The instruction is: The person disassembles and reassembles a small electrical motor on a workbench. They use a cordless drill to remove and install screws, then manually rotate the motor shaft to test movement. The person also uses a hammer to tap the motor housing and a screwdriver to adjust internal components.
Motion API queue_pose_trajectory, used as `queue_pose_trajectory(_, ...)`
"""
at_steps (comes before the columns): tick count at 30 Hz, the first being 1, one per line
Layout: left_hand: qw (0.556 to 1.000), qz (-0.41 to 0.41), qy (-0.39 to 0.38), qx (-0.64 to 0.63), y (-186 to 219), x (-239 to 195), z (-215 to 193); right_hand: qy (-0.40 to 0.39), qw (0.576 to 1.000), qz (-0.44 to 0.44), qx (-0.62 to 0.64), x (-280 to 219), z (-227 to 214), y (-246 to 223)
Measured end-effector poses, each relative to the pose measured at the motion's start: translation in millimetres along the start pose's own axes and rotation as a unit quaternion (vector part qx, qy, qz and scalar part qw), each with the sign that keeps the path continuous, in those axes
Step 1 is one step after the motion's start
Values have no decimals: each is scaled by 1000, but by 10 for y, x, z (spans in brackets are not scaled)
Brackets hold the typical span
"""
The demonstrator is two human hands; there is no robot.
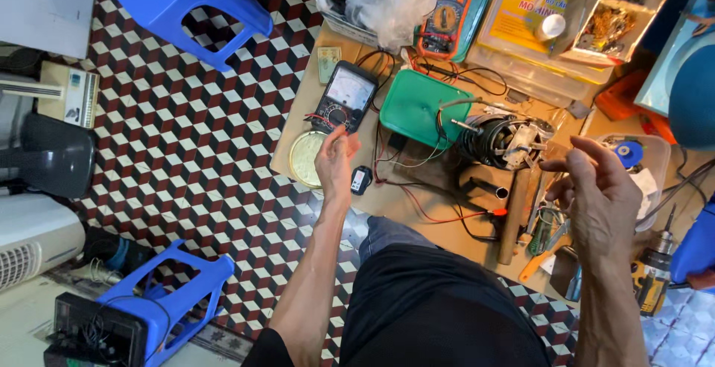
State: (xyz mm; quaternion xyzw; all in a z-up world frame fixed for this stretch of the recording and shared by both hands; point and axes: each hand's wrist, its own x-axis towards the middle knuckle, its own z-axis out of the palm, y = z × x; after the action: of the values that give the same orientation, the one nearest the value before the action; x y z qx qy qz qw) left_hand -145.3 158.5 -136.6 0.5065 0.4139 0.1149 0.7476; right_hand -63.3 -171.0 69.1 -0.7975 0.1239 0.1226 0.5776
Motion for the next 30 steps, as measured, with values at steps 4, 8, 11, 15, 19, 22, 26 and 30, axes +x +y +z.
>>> queue_pose_trajectory(4,998,12,12,60,-424,-268,-293,14,1000,-6,21,-267,-220,258)
queue_pose_trajectory(8,977,39,-20,209,-865,-451,-391,44,998,-11,50,-469,-604,725)
queue_pose_trajectory(11,951,12,-75,299,-1054,-604,-439,113,992,15,48,-691,-978,1151)
queue_pose_trajectory(15,851,11,-125,510,-1084,-664,-425,170,981,71,52,-964,-1342,1754)
queue_pose_trajectory(19,831,58,-167,528,-1122,-740,-393,139,976,169,14,-1076,-1355,2395)
queue_pose_trajectory(22,806,89,-187,554,-1191,-813,-373,82,976,203,11,-1079,-1172,2788)
queue_pose_trajectory(26,800,23,-193,568,-1260,-1092,-432,38,973,228,1,-1002,-929,3173)
queue_pose_trajectory(30,798,7,-212,565,-1260,-1397,-462,-12,940,340,34,-766,-647,3389)
